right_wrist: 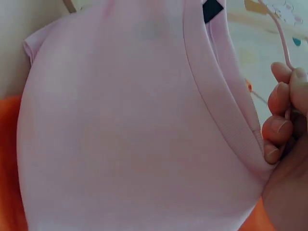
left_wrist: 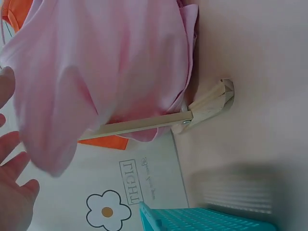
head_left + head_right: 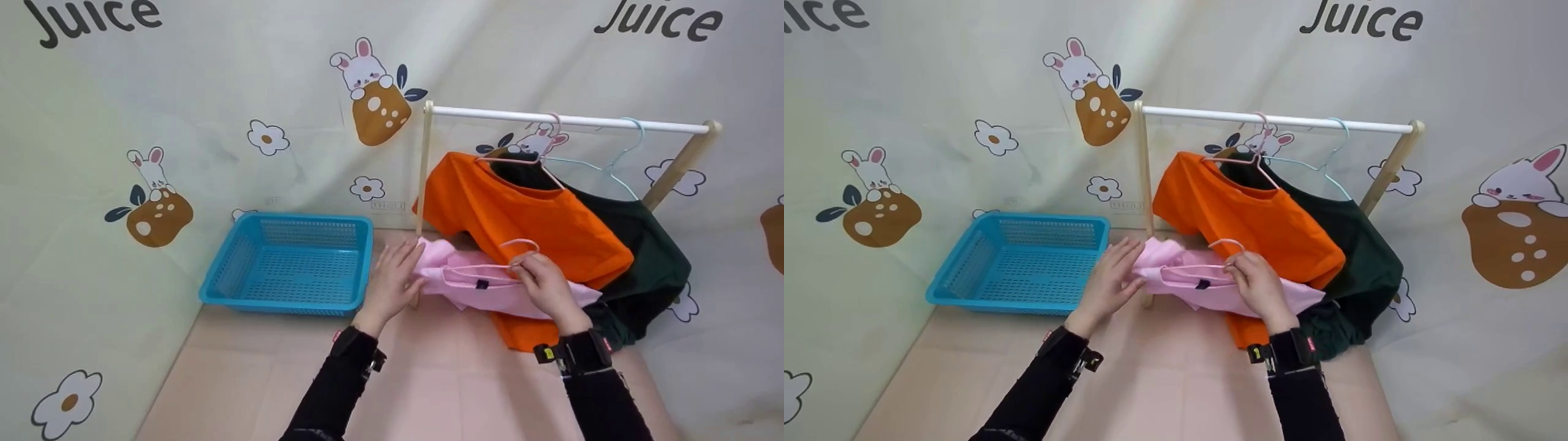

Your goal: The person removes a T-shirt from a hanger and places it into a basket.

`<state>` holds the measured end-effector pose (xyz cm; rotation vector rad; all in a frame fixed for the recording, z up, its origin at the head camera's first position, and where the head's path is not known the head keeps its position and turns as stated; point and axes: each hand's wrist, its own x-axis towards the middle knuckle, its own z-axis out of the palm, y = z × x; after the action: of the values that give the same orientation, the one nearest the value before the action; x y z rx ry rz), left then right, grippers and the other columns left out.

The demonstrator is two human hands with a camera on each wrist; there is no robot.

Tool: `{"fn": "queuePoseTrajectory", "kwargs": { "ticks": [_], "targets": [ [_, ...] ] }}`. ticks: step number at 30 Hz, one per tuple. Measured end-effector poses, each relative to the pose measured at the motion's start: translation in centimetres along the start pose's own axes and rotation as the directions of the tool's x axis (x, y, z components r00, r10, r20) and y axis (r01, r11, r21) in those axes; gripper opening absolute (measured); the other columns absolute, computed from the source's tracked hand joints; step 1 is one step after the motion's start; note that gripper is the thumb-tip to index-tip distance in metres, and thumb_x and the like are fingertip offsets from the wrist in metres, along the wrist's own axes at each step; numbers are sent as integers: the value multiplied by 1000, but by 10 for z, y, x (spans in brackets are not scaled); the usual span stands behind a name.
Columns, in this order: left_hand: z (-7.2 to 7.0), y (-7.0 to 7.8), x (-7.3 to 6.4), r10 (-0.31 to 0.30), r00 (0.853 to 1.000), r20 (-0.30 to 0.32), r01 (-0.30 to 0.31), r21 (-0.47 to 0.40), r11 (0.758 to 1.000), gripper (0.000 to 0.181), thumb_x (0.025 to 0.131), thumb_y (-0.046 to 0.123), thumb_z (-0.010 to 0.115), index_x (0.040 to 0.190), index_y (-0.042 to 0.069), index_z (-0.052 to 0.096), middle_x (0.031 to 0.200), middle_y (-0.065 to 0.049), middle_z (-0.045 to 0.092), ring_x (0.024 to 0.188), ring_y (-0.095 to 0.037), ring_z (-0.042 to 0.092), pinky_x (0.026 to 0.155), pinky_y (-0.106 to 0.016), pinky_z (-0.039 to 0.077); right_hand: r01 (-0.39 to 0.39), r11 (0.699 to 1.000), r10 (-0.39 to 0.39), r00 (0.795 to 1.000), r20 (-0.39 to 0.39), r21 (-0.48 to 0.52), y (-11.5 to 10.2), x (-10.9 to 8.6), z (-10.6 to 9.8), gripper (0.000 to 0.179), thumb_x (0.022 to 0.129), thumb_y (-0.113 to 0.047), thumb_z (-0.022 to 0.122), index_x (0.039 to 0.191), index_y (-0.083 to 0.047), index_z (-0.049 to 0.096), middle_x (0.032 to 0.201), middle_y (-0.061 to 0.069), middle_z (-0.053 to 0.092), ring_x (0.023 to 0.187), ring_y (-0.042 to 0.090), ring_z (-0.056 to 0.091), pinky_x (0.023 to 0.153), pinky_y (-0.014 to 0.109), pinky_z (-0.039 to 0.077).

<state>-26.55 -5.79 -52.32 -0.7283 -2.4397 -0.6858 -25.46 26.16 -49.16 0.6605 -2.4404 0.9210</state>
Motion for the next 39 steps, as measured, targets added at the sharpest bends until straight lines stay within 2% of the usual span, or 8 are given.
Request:
{"fn": "queuePoseTrajectory", "kwargs": {
  "ticks": [6, 11, 16, 20, 26, 34, 37, 39],
  "targets": [
    [3, -2, -6, 81, 996, -31, -82, -57, 995, 28, 93, 22, 70, 119, 12, 71, 114, -4, 72, 109, -22, 65, 104, -46, 43, 35, 999, -37, 997, 72, 28, -16, 12, 12, 7, 91, -5, 69, 96, -9, 70, 90, -1, 65, 87, 19, 57, 85, 35, 50],
    [3, -7, -11, 40, 997, -67, -45, -77, 996, 12, 93, 11, 68, 104, 11, 73, 97, -3, 75, 89, -22, 70, 84, -37, 54, -98, 990, 85, 988, 126, 105, -20, 16, 18, 10, 94, -16, 68, 103, -12, 69, 98, -1, 65, 92, 18, 56, 87, 39, 49],
    [-2, -10, -15, -16, 992, -123, 5, -88, 996, 6, 94, 8, 67, 99, 8, 70, 94, -7, 74, 83, -27, 70, 73, -37, 57, -165, 973, 160, 986, 42, 162, -17, 15, 17, 8, 94, -14, 68, 99, -8, 70, 95, 1, 66, 86, 19, 56, 83, 29, 48],
    [-5, -15, -18, -8, 982, -186, -5, -67, 998, 5, 92, 8, 69, 97, 8, 69, 94, -8, 74, 81, -27, 71, 71, -37, 57, -150, 974, 155, 988, -15, 168, -12, 14, 14, 7, 93, -11, 69, 94, -5, 71, 89, 1, 65, 79, 18, 55, 75, 18, 45],
    [-14, -20, -18, -16, 963, -269, 1, -55, 998, 5, 90, 6, 69, 95, 6, 69, 96, -10, 74, 84, -26, 71, 73, -36, 57, -200, 966, 213, 975, -66, 161, -10, 13, 10, 7, 93, -7, 68, 93, -1, 70, 95, 10, 68, 84, 22, 58, 79, 11, 44],
    [-20, -28, -20, -23, 935, -355, -6, -82, 997, 11, 88, -4, 68, 97, 3, 69, 95, -11, 73, 87, -27, 71, 75, -36, 57, -331, 916, 352, 934, -63, 226, -7, 10, -3, 18, 98, -16, 62, 102, 0, 68, 104, 12, 68, 90, 18, 56, 80, 12, 43],
    [-19, -32, -22, -64, 921, -385, 23, -110, 994, 14, 86, -8, 67, 96, 2, 69, 94, -12, 73, 86, -27, 70, 75, -36, 57, -355, 880, 396, 915, -75, 316, -4, 9, -6, 21, 99, -16, 60, 104, 3, 68, 102, 14, 67, 92, 11, 56, 84, 14, 44],
    [-18, -32, -23, -88, 922, -378, 44, -123, 991, 14, 86, -8, 66, 96, 2, 68, 93, -12, 73, 85, -27, 70, 75, -36, 57, -368, 852, 423, 903, -75, 372, -3, 9, -7, 22, 100, -15, 59, 105, 4, 67, 102, 16, 67, 92, 6, 56, 86, 14, 43]
  ]
}}
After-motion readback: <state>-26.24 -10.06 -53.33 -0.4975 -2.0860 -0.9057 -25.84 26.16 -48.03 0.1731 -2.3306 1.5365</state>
